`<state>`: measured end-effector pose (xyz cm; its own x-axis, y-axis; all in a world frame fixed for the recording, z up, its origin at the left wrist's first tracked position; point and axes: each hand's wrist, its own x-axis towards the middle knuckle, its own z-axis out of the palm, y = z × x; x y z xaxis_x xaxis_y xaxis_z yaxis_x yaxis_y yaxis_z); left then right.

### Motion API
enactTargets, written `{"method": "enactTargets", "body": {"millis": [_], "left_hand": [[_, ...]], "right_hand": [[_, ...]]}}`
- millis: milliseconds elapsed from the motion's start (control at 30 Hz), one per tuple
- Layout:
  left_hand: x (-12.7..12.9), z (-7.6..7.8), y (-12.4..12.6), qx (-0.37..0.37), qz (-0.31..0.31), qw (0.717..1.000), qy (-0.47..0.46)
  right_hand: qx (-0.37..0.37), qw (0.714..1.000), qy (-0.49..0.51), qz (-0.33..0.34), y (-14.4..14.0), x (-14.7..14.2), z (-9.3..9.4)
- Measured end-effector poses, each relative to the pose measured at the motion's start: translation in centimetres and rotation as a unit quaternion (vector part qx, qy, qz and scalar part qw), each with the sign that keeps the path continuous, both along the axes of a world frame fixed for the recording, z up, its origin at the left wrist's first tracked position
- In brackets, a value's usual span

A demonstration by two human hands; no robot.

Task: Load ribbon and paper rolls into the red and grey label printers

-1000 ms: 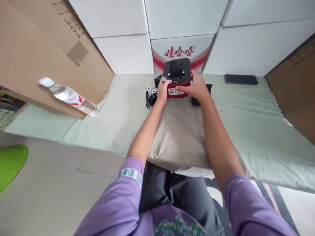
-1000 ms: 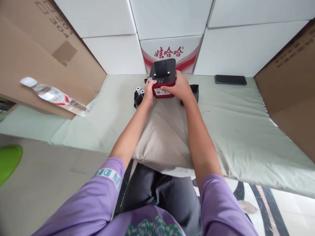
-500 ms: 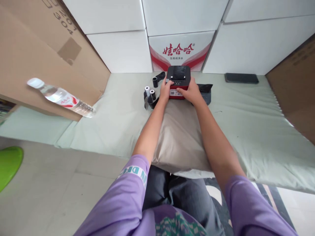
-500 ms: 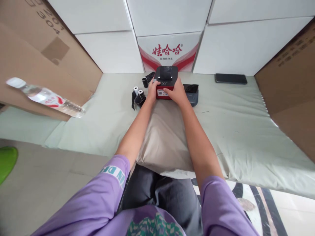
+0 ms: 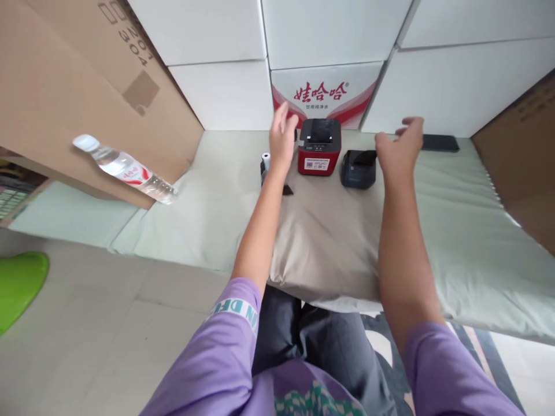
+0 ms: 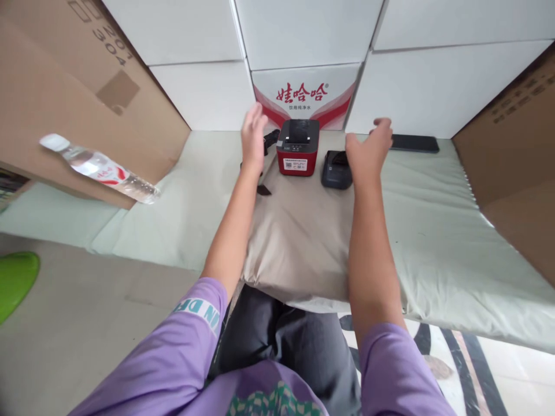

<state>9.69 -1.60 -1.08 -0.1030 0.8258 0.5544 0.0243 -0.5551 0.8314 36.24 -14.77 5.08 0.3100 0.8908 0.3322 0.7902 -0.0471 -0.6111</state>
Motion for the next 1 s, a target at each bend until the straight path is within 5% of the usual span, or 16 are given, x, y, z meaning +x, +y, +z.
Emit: {"method": "enactTargets", "body": {"millis": [100,167,300,400,500,633,1000], "left_hand": [[-0.8,3.7,-4.2,0.116,0.020,0.993,0.007],[-0.3,4.0,-8.7,0.142,0.036,0.988,0.051],[3.0,-0.9,-17.4,0.114,0.055,0.983,0.134],[5.9,-4.7,-20.8,0.023,0.061,0.980,0.188],[7.5,-5.3,-21.6,-0.098,0.058,0.952,0.285],[7.5,-3.6,-21.3,-0.213,0.064,0.903,0.367],[6.1,-3.7,-20.9,-0.262,0.041,0.885,0.382]], "right_hand": [[-0.028,0.994,0.087,-0.064,-1.2,-0.8,-2.8],[-0.051,0.993,0.099,-0.046,-1.9,-1.8,-4.9],[-0.056,0.995,0.051,-0.059,-2.6,-3.1,-7.2],[-0.045,0.997,0.017,-0.067,-3.4,-3.1,-7.4],[-0.032,0.997,0.012,-0.075,-5.0,-3.6,-7.5],[0.009,0.999,0.018,-0.026,-7.9,-5.5,-8.4],[0.064,0.996,0.035,0.050,-9.2,-7.0,-11.4]]}}
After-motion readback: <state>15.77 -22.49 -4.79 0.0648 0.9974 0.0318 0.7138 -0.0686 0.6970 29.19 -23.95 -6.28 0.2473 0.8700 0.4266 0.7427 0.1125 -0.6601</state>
